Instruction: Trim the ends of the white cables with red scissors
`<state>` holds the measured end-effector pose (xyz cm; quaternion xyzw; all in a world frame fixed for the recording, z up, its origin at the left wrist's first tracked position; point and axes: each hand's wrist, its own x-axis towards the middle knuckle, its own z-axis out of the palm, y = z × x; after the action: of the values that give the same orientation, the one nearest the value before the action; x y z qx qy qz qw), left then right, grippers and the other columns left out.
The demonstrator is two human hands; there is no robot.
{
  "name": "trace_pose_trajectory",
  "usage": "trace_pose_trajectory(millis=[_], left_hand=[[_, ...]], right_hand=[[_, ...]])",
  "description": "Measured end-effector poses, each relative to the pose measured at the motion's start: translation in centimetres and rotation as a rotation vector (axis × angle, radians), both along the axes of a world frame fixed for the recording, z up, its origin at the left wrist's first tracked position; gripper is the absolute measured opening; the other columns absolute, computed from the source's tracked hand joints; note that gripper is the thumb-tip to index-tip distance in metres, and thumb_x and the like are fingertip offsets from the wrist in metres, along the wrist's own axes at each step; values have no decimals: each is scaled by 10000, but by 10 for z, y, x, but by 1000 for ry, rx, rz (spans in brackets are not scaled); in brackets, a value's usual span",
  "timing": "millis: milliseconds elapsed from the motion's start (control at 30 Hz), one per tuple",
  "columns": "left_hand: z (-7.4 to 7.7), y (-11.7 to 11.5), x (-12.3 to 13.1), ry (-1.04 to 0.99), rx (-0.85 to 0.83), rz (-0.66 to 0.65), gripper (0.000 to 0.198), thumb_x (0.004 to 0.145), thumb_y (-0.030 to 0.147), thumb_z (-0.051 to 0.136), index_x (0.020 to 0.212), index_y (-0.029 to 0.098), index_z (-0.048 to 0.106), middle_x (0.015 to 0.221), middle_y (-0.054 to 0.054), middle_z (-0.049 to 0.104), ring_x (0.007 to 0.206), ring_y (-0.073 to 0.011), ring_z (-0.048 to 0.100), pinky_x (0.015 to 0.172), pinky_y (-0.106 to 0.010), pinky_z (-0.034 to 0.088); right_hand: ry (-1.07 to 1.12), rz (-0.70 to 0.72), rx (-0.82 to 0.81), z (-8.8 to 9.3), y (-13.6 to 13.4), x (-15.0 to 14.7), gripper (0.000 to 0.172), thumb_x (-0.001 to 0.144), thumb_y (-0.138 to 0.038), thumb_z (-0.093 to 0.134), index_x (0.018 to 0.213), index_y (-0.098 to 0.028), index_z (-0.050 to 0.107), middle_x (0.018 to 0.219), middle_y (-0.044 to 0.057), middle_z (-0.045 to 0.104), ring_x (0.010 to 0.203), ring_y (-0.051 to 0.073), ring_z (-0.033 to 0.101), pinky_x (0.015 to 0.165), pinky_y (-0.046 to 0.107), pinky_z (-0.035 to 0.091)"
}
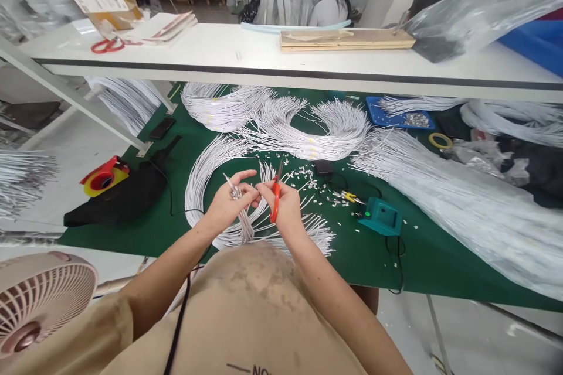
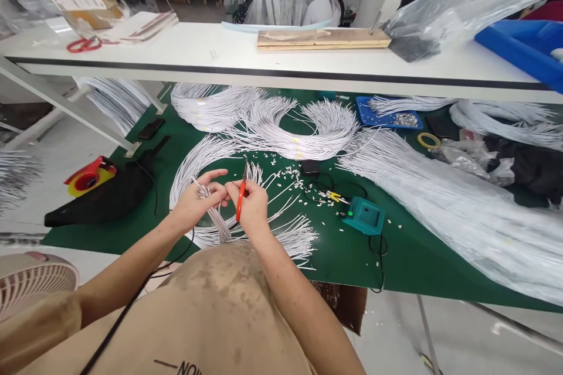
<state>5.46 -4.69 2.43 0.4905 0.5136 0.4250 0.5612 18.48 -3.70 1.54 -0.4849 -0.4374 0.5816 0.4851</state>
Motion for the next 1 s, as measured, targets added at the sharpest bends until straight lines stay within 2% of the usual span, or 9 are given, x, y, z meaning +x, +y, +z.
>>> trace_pose_trajectory(millis=[133, 233, 333, 433, 567, 667, 1000], left_hand=[[-1, -1, 1, 67, 20, 4, 517, 713, 320, 611, 1185, 164, 470, 689, -8, 630, 617, -140, 588, 561, -237, 415], [-3, 0, 0, 112, 22, 13, 447, 711, 337, 609, 1116, 155, 552, 696, -23, 635, 636, -151, 596, 551, -239, 419], [-5, 1, -3, 175, -1, 41, 342, 712, 370, 604, 957, 135, 638, 656, -39, 639, 612, -156, 591, 531, -243, 418], [-4, 2, -4, 211, -3, 54, 315, 711, 390, 604, 886, 133, 653, 628, -43, 645, 568, -147, 575, 526, -245, 416], [-2, 1, -4, 225, -8, 55, 317, 716, 392, 599, 888, 132, 653, 654, -52, 654, 577, -145, 576, 534, -242, 421], [-2, 1, -4, 233, -10, 61, 312, 715, 390, 601, 881, 132, 654, 655, -50, 654, 572, -143, 579, 528, -241, 422], [0, 1, -6, 245, -35, 93, 298, 700, 378, 617, 855, 125, 649, 652, -43, 653, 584, -144, 592, 514, -230, 420]], right_hand=[[60, -35, -82, -3, 3, 1, 346, 716, -456, 552, 522, -169, 537, 485, -20, 490, 532, 120, 489, 550, 252, 379], [-61, -52, -39, -6, 2, 7, 349, 753, -472, 500, 599, -167, 568, 564, -6, 528, 556, 116, 475, 559, 248, 371], [-479, -2, 157, -8, -3, 15, 271, 777, -402, 493, 671, -172, 592, 684, 17, 579, 635, 132, 493, 594, 250, 352], [-947, 67, 386, -10, -7, 22, 191, 792, -306, 489, 703, -175, 595, 764, 46, 598, 738, 162, 506, 650, 273, 318], [-1279, 116, 491, -12, -7, 26, 167, 816, -242, 457, 772, -161, 596, 806, 79, 601, 810, 193, 501, 683, 307, 286], [-1375, 152, 510, -14, -6, 27, 188, 835, -249, 441, 797, -154, 598, 807, 89, 597, 816, 209, 497, 685, 324, 280], [-1495, 254, 531, -14, -3, 27, 258, 864, -291, 423, 795, -142, 622, 770, 100, 596, 752, 203, 520, 627, 309, 304]])
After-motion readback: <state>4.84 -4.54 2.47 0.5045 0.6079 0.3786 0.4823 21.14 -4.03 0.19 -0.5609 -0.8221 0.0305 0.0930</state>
